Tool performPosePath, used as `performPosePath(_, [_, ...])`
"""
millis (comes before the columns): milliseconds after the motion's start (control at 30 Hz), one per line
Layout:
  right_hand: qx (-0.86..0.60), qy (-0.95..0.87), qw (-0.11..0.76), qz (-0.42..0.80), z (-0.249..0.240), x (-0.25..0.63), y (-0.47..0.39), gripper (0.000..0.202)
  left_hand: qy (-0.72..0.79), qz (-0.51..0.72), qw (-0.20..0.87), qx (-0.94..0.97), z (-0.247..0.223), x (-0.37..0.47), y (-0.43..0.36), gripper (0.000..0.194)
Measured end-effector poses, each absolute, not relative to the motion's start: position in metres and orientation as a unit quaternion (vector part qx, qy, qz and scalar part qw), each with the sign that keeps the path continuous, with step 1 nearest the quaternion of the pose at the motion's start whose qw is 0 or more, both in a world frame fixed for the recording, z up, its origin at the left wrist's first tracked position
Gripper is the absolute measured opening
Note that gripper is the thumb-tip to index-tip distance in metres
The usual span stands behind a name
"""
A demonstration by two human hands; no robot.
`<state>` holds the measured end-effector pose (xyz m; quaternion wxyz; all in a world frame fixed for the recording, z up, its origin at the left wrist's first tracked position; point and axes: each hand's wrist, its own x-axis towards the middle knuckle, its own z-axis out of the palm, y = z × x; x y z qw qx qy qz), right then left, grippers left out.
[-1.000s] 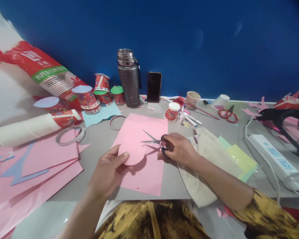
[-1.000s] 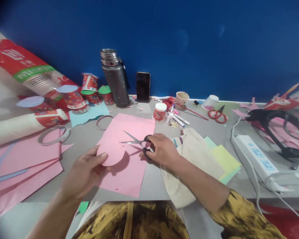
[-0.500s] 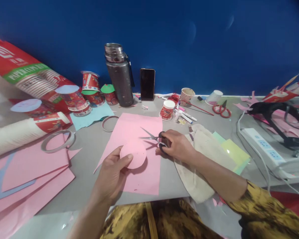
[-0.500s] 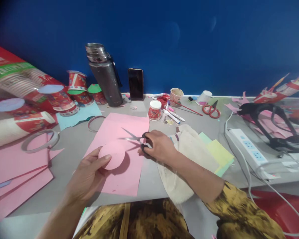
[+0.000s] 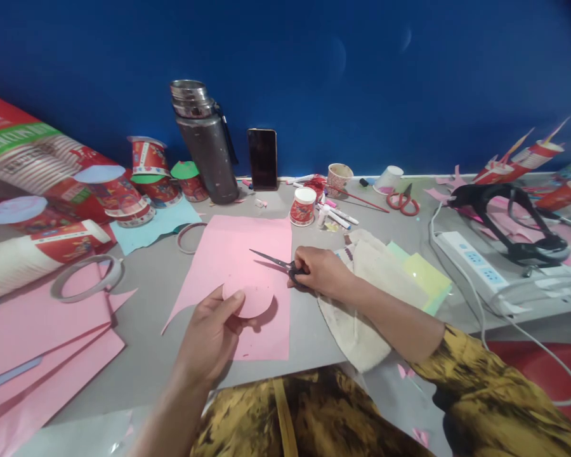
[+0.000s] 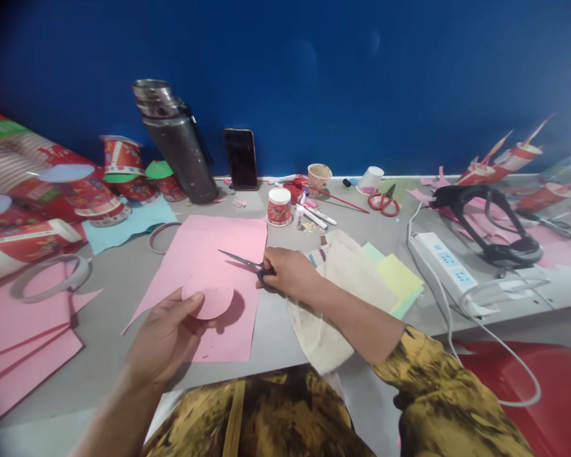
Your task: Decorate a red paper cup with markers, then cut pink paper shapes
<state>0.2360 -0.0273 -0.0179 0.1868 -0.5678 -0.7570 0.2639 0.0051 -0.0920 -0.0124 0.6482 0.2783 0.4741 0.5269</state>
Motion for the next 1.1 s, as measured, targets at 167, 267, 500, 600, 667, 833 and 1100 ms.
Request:
performPosePath(167, [-0.553,-0.763,0.19,0.275,-0.019,0.238,-0.026,0.03,0.473,0.515,0.646,0.305,-0.014,0.003,-0.093,0.037])
performPosePath(267, [-0.539,-0.769,0.187,0.289,-0.017,0.243,-0.024,0.029,0.493,0.527,0.597,0.351,-0.017,0.0,-0.095,0.019])
performPosePath(500, [-0.537,-0.765,0.204,0.293,-0.019,0.244,-0.024,0.021,0.509,0.534,0.304,0.603,-0.023,-0.013,-0.102,0.039])
performPosePath(600, [-0.556,-0.761,0.199,0.269,-0.02,0.24,-0.026,0.017,0.525,0.503,0.241,0.643,-0.021,-0.017,-0.104,0.047])
performPosePath(667, [-0.562,-0.762,0.185,0.263,-0.018,0.238,-0.027,0.016,0.541,0.497,0.208,0.646,-0.021,-0.02,-0.104,0.048])
performPosePath(833, [-0.565,-0.761,0.181,0.264,-0.012,0.238,-0.028,0.015,0.591,0.468,0.247,0.609,-0.019,-0.027,-0.1,0.042])
performPosePath(1100, [-0.577,-0.764,0.169,0.234,-0.011,0.235,-0.031,0.012,0.669,0.44,0.309,0.513,0.015,-0.018,-0.102,0.051])
